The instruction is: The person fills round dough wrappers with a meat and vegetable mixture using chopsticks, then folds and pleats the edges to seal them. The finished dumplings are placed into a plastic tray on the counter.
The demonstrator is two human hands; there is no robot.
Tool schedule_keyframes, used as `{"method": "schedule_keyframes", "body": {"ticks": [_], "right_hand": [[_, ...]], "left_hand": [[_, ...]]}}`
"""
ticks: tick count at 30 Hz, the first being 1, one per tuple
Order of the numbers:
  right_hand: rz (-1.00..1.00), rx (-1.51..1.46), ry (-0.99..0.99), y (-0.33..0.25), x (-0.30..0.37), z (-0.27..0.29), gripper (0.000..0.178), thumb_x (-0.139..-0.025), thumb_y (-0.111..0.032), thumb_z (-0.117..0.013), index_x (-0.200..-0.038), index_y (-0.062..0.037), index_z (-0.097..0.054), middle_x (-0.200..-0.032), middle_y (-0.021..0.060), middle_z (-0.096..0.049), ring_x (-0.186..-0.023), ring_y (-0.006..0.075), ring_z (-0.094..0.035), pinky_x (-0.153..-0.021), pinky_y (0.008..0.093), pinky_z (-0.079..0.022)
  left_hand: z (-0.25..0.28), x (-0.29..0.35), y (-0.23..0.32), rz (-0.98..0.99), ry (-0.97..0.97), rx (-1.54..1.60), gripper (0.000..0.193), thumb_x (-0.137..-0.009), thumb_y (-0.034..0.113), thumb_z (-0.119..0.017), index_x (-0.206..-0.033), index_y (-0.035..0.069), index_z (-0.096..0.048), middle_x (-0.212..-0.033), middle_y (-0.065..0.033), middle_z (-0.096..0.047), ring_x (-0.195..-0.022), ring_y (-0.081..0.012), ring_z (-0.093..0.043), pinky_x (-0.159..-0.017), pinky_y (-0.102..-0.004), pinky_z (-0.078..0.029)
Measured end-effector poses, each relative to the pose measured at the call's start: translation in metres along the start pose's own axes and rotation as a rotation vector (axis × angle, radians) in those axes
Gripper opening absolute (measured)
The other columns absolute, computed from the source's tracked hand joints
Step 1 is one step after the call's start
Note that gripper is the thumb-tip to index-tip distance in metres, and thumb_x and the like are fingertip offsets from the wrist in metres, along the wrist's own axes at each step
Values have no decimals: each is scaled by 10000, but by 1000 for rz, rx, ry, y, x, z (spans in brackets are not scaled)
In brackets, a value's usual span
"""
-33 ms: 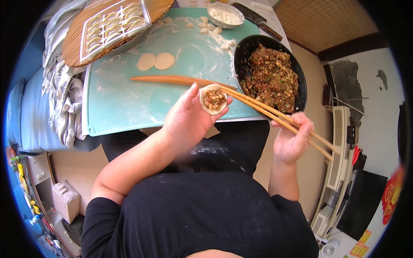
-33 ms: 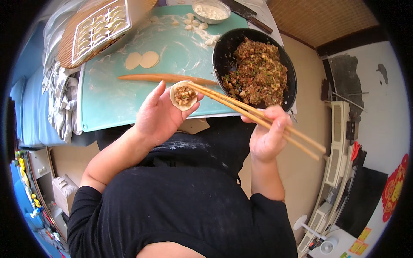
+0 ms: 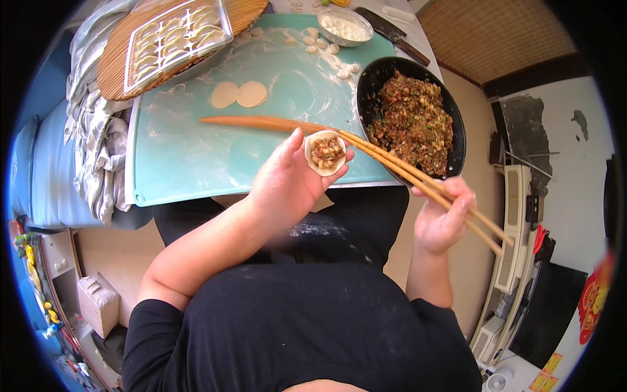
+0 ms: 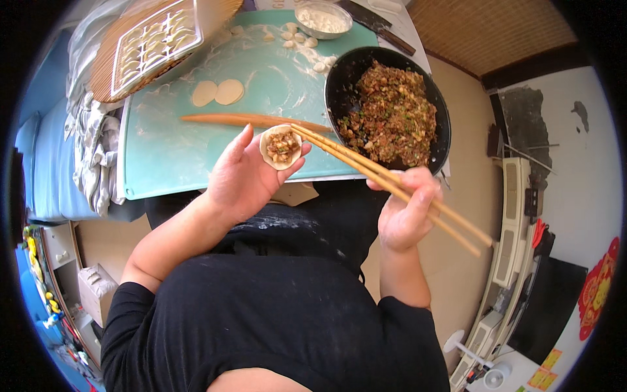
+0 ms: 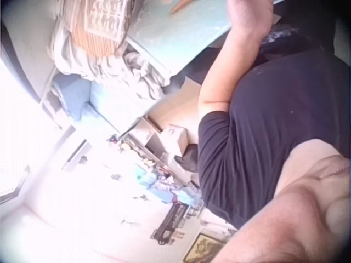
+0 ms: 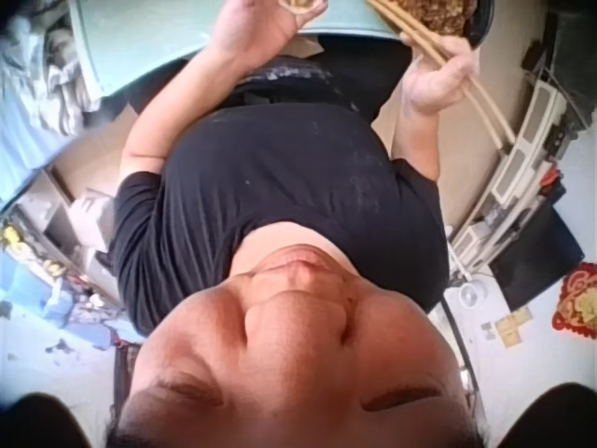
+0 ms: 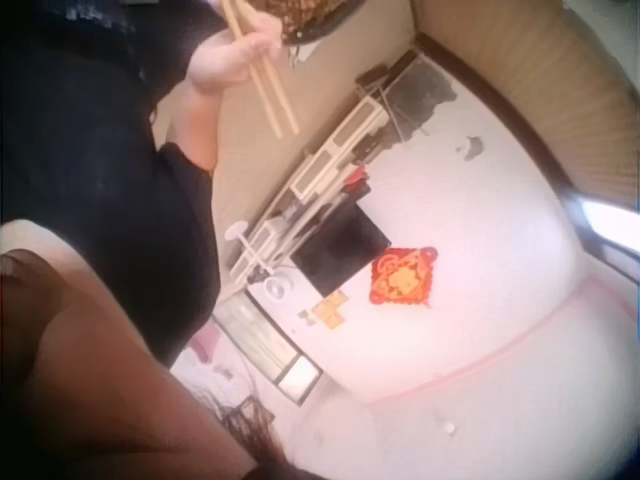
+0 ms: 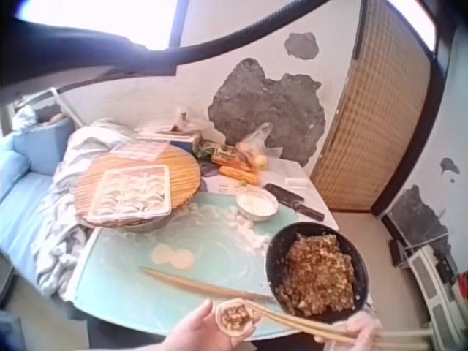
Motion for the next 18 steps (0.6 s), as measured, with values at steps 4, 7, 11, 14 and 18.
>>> {"method": "schedule_keyframes", "body": {"ticks": [4, 7, 11, 14, 18], "right_hand": [[304, 281, -206, -19, 11, -24, 325, -940, -291, -365, -879, 15, -454, -803, 136, -447, -582, 295, -562, -515, 378, -524], [388, 392, -337, -24, 20, -37, 328, -935, -293, -382, -860, 19, -455, -801, 143, -447, -571, 290, -552, -492, 384, -532], [457, 448, -385, -31, 22, -50, 343, -936, -302, -379, -854, 22, -457, -799, 151, -460, -573, 281, -563, -515, 381, -542], [493, 499, -456, -36, 25, -60, 347, -936, -303, -377, -854, 22, -465, -782, 154, -477, -617, 292, -584, -535, 377, -551], [637, 565, -387, -47, 32, -60, 329, -933, -279, -387, -864, 28, -484, -779, 161, -498, -627, 303, -595, -530, 379, -552]], "left_hand": [[-2, -1, 1, -19, -8, 34, 514, -941, 388, -308, -1220, -38, -378, -1221, -178, -462, -1133, -275, -467, -968, -369, -387], [0, -2, 2, -41, -24, 16, 512, -940, 390, -309, -1213, -35, -388, -1221, -174, -466, -1138, -268, -465, -967, -365, -390], [-2, -2, 3, -34, -34, 26, 503, -941, 384, -305, -1203, -36, -397, -1220, -175, -469, -1138, -260, -462, -976, -365, -381], [-2, -1, 4, -41, -18, 47, 505, -943, 382, -299, -1197, -43, -396, -1221, -180, -466, -1141, -264, -458, -986, -370, -371], [-1, -2, 8, -78, -2, 121, 519, -945, 382, -283, -1189, -64, -389, -1218, -198, -460, -1145, -283, -452, -993, -384, -364]]}}
Point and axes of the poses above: each hand's wrist, its own x-axis away from the middle knuckle, its own z-axis out of the back of the hand, y = z × x, the point moved 6 cm from there along -x, towards the middle knuckle
